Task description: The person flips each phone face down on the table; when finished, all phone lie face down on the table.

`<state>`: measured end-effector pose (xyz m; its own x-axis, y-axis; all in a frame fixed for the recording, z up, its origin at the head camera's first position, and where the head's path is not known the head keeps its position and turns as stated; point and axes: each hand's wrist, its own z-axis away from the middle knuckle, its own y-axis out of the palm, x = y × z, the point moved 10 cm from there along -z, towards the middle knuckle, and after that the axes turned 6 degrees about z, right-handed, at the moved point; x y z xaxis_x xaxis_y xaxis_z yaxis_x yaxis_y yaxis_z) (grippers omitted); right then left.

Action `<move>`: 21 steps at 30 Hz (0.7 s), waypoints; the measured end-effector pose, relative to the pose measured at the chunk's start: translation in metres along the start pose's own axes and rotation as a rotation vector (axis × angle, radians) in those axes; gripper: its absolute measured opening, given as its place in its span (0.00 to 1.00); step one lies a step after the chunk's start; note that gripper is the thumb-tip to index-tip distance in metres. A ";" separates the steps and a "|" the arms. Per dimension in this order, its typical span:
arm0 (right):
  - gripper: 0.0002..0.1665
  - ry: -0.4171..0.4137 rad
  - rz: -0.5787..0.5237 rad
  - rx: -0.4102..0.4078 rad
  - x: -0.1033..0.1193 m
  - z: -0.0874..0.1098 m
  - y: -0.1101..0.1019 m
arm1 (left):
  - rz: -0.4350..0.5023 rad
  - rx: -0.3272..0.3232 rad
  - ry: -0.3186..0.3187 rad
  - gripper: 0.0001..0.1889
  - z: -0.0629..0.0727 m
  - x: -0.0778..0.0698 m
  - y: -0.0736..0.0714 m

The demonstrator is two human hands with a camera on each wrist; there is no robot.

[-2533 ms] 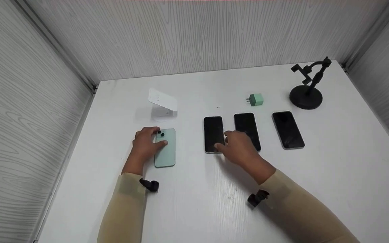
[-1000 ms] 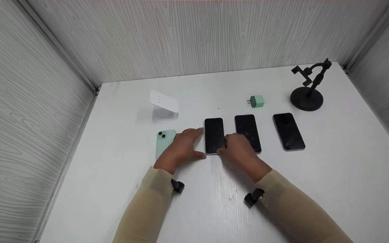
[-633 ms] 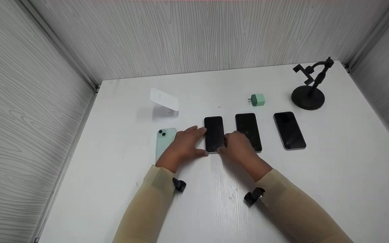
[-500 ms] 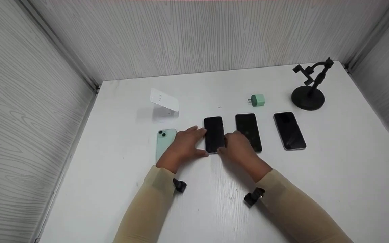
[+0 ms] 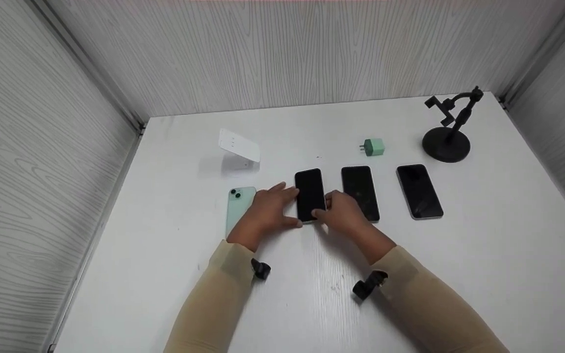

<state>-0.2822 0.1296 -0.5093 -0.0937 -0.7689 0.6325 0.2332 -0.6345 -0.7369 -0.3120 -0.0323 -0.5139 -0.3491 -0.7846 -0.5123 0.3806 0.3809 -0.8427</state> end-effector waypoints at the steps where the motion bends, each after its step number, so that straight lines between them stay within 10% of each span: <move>1: 0.32 0.013 -0.026 0.001 -0.001 0.000 -0.002 | -0.001 -0.003 -0.001 0.47 0.000 0.000 -0.001; 10: 0.18 -0.002 -0.070 -0.053 0.003 0.003 -0.012 | -0.007 -0.031 0.016 0.48 -0.001 0.000 -0.001; 21: 0.15 -0.147 0.143 -0.256 0.035 0.020 -0.023 | -0.025 -0.079 0.043 0.45 -0.004 -0.011 0.001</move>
<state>-0.2713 0.1189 -0.4650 0.0674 -0.8440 0.5320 -0.0192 -0.5343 -0.8451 -0.3108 -0.0213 -0.5099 -0.3952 -0.7732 -0.4959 0.3031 0.3999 -0.8650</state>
